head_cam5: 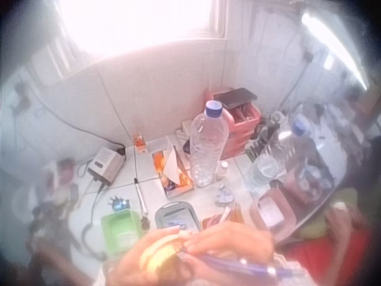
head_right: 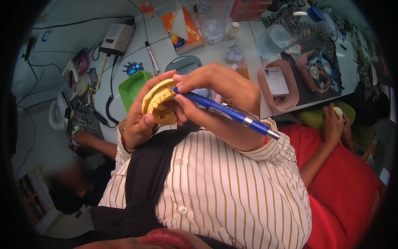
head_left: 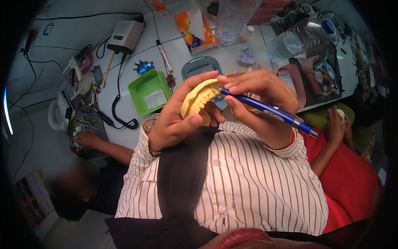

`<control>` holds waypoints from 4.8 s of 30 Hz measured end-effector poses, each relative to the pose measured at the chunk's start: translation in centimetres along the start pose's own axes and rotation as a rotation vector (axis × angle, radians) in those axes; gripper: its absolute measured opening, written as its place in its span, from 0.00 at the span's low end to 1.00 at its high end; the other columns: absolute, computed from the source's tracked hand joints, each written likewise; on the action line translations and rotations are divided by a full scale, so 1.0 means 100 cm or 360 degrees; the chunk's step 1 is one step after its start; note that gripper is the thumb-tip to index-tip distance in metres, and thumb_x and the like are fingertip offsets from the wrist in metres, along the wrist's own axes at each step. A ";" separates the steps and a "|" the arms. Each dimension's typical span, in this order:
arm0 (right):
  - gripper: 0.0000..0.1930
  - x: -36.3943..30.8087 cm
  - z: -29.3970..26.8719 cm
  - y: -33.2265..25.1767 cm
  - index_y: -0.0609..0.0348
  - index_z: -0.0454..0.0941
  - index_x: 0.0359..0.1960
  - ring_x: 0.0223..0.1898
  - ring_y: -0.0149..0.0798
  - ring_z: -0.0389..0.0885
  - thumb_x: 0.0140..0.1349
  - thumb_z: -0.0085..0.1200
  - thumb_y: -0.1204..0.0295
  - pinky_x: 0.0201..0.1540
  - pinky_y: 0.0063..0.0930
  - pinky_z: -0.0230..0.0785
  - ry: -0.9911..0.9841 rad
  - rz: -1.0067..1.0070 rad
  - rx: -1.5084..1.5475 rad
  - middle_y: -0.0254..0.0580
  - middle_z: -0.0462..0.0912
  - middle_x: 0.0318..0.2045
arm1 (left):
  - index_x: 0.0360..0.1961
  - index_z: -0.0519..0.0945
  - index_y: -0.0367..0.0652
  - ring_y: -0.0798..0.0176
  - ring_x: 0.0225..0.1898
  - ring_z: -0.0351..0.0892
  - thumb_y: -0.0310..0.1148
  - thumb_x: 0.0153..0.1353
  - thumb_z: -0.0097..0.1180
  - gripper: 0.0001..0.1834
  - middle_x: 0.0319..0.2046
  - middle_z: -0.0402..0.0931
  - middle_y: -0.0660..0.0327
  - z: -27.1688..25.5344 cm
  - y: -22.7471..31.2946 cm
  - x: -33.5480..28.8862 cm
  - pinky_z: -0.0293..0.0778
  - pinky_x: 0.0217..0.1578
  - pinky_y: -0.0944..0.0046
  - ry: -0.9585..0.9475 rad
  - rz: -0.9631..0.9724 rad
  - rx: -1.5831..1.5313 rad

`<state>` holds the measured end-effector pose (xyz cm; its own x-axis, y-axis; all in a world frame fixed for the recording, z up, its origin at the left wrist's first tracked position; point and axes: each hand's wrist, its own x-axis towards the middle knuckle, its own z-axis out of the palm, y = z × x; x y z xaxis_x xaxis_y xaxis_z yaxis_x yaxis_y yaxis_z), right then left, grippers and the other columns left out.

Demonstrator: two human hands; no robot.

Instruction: The person carves a yellow dental mold using a metal carving tool, carefully shaping the edges and inner surfaces. They then switch to a blue pen to mark specific areas on the mold while holding it in their left hand.

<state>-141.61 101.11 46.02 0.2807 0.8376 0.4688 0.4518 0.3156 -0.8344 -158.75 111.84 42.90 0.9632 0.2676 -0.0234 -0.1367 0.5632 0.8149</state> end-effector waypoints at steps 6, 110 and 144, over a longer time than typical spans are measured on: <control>0.08 -0.003 0.000 0.001 0.67 0.76 0.31 0.40 0.43 0.81 0.48 0.59 0.86 0.44 0.28 0.74 -0.0015 0.0146 0.0106 0.47 0.79 0.33 | 0.66 0.46 0.38 0.61 0.43 0.75 0.40 0.60 0.54 0.40 0.59 0.59 0.51 -0.001 0.000 0.000 0.73 0.42 0.66 -0.0003 0.0008 -0.0031; 0.05 -0.019 0.009 -0.007 0.68 0.74 0.26 0.37 0.38 0.84 0.48 0.58 0.83 0.37 0.21 0.77 0.0110 0.0231 0.0127 0.43 0.77 0.26 | 0.62 0.49 0.36 0.53 0.46 0.76 0.61 0.60 0.42 0.43 0.56 0.60 0.47 0.025 -0.013 -0.013 0.76 0.45 0.56 0.0343 0.0070 -0.0082; 0.05 -0.032 -0.010 -0.011 0.68 0.75 0.28 0.31 0.34 0.84 0.49 0.56 0.85 0.34 0.21 0.78 0.0160 0.0187 0.0139 0.42 0.77 0.28 | 0.62 0.51 0.38 0.59 0.50 0.73 0.57 0.65 0.33 0.36 0.56 0.60 0.49 0.046 -0.029 0.006 0.73 0.49 0.59 0.0300 0.0147 -0.0283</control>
<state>-142.18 97.64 45.71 0.4125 0.8236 0.3892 0.3366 0.2592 -0.9053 -156.71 106.80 43.16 0.8871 0.4556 -0.0743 -0.2767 0.6536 0.7044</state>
